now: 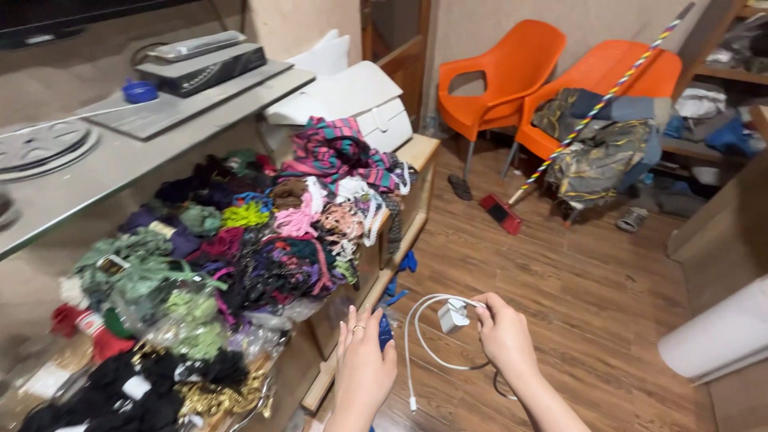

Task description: Wiping down a desk and computer peripherals with a cloth and soapy water.

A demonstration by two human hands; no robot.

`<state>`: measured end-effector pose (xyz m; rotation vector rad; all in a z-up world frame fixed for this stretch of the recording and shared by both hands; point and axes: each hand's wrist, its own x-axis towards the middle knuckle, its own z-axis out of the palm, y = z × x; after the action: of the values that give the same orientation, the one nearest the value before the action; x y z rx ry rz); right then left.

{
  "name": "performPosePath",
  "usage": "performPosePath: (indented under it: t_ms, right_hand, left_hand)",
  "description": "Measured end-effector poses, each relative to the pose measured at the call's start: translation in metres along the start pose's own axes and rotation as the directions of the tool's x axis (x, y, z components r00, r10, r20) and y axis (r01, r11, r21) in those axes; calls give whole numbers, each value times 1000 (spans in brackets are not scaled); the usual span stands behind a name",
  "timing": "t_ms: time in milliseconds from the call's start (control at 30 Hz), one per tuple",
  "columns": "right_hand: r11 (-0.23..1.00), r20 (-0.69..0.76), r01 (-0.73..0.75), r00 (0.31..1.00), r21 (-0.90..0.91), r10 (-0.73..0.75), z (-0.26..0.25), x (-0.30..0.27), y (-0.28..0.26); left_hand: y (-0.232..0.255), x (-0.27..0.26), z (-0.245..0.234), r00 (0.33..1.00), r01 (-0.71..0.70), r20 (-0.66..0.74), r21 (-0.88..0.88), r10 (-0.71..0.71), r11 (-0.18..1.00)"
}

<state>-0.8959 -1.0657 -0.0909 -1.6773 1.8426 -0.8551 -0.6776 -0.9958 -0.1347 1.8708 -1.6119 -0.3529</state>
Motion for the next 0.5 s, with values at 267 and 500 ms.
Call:
performPosePath:
  t_ms: [267,500]
  right_hand:
    - [998,-23,-58,998,38,58,-8,71,22]
    - [991,11,-50,999,125,49,11,153,8]
  left_hand:
    - [13,75,33,998,-66,15,-31,66,997]
    - [-5,157,50,995,-82,-61,-28,80,996]
